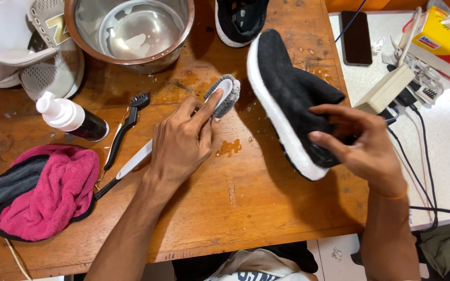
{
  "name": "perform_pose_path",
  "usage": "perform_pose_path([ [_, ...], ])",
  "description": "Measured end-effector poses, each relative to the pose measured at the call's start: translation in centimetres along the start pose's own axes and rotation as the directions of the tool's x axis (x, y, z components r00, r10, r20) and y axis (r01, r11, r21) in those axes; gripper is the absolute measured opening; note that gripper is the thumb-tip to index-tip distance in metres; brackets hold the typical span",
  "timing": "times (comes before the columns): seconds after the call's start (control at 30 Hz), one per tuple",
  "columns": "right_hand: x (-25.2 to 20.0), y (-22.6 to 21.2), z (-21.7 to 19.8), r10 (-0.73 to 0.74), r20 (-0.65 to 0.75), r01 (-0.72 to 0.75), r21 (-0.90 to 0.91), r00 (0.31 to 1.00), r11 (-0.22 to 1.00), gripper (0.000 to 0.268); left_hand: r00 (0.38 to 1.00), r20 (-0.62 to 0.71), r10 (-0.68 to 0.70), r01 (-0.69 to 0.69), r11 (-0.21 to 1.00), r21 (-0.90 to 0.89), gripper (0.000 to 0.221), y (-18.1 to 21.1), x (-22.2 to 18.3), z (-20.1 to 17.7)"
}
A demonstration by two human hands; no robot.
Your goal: Scrubbing the midsole and outsole of a black sneaker using a cleaning brush and soapy water on a workbench.
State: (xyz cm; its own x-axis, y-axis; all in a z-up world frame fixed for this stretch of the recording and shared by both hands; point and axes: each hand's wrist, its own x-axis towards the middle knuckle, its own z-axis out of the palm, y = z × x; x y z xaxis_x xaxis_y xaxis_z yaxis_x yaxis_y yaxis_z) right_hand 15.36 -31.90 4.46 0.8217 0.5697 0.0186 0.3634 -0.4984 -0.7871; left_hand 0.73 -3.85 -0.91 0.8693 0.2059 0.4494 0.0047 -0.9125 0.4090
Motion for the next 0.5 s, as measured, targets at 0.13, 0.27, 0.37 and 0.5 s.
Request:
perform_pose_path([
  [0.13, -0.7, 3.1, -1.8, 0.066, -0.088, -0.035, 0.311, 0.994, 0.950, 0.043, 0.999, -0.030, 0.028, -0.028, 0.999, -0.015, 0.061, 0.0, -0.1, 0.3],
  [0.27, -0.8, 4.1, -2.9, 0.183, 0.040, -0.167, 0.628, 0.982, 0.760, 0.058, 0.997, -0.048, 0.068, -0.070, 0.996, -0.053, 0.063, -0.1, -0.1, 0.4],
  [0.37, -0.4, 5.3, -3.2, 0.222, 0.106, -0.239, 0.625, 0.969, 0.743, 0.057, 0.995, -0.044, 0.089, -0.091, 0.995, -0.049, 0.067, -0.2, -0.2, 0.6],
  [0.5, 0.7, 6.1, -2.1, 0.385, 0.109, -0.383, 0.517, 0.916, 0.765, 0.073, 0.994, -0.048, 0.099, -0.101, 0.994, -0.051, 0.067, -0.3, -0.3, 0.8],
])
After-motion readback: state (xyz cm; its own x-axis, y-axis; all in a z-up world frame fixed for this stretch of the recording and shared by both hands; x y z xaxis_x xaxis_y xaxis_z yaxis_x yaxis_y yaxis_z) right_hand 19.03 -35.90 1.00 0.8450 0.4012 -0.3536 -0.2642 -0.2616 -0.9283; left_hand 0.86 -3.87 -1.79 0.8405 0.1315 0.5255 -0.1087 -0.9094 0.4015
